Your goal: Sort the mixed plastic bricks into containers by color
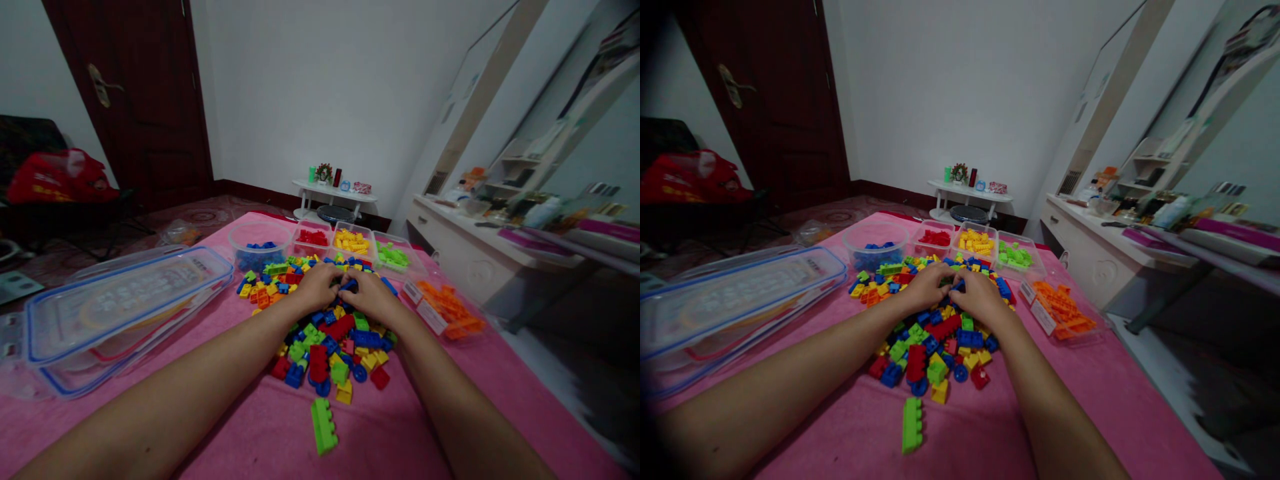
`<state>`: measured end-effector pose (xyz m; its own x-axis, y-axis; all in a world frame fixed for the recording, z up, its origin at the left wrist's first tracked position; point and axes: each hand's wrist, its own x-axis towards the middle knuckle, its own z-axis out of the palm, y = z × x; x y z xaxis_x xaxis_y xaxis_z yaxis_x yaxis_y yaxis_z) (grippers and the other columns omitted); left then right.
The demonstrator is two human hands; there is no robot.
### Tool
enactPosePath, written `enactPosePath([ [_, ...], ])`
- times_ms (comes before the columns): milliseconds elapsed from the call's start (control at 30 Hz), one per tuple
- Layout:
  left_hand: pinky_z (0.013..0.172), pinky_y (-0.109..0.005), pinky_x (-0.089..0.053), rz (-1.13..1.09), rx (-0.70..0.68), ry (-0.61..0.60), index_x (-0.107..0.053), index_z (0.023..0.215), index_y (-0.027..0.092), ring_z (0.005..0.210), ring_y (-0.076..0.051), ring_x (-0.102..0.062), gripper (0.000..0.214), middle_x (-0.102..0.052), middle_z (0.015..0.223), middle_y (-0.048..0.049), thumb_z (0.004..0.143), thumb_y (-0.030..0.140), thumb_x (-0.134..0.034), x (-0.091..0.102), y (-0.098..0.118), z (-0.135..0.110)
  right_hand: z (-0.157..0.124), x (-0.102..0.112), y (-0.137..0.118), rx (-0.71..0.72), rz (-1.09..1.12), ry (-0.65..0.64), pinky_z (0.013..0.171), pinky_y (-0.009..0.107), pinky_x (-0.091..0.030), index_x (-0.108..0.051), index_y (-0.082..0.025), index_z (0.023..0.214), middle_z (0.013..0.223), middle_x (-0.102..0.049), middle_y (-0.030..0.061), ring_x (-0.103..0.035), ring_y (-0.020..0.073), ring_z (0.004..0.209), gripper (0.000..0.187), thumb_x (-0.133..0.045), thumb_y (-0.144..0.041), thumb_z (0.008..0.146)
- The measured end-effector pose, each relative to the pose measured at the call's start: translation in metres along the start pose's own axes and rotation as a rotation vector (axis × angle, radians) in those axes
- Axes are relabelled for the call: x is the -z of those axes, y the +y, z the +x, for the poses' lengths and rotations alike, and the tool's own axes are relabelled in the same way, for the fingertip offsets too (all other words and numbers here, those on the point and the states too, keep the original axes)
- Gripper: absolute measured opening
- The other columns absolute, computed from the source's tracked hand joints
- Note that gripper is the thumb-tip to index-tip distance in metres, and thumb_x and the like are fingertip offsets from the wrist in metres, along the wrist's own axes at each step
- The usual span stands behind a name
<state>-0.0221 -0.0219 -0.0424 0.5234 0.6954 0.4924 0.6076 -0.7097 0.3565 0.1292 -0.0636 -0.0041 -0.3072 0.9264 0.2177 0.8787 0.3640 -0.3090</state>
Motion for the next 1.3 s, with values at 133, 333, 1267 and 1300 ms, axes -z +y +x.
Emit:
enactPosePath([
  [133,0.081,-0.030,-0.042,-0.001,0.008,-0.011,-0.066,0.085,0.019,0.091,-0.021,-0.056,0.020,-0.065,0.091,-0.0053,0.070,0.015,-0.053,0.000,0.000,0.001,0.000,0.001,0.000,-0.006,-0.007,0.000,0.061,0.024,-0.036,-0.060,-0.020,0.081,0.080,-0.066,0.0022,-0.059,0.0164,0.073,0.012,-0.057,-0.026,0.071],
  [333,0.079,-0.031,-0.042,0.000,-0.009,-0.011,-0.066,0.084,0.019,0.089,-0.022,-0.056,0.021,-0.064,0.089,-0.0055,0.070,0.014,-0.051,0.001,0.000,0.000,0.000,0.000,0.001,0.003,0.006,-0.001,0.062,0.024,-0.037,-0.060,-0.020,0.082,0.080,-0.066,0.0024,-0.059,0.0166,0.074,0.012,-0.057,-0.027,0.072],
  [1267,0.084,-0.030,-0.043,-0.116,0.018,-0.022,-0.070,0.099,0.020,0.093,-0.020,-0.059,0.032,-0.069,0.098,-0.0036,0.071,0.016,-0.054,0.005,0.002,0.000,-0.004,0.041,0.021,-0.004,0.109,-0.085,0.057,0.023,-0.038,-0.069,-0.018,0.084,0.074,-0.067,0.0006,-0.057,0.0134,0.063,0.020,-0.059,-0.029,0.071],
  [1300,0.084,-0.029,-0.043,-0.125,0.014,-0.021,-0.070,0.098,0.020,0.092,-0.019,-0.059,0.032,-0.069,0.097,-0.0032,0.071,0.016,-0.053,0.005,0.002,0.000,-0.005,0.042,0.023,-0.005,0.114,-0.118,0.057,0.023,-0.039,-0.070,-0.018,0.085,0.073,-0.067,0.0005,-0.057,0.0134,0.062,0.020,-0.060,-0.028,0.071],
])
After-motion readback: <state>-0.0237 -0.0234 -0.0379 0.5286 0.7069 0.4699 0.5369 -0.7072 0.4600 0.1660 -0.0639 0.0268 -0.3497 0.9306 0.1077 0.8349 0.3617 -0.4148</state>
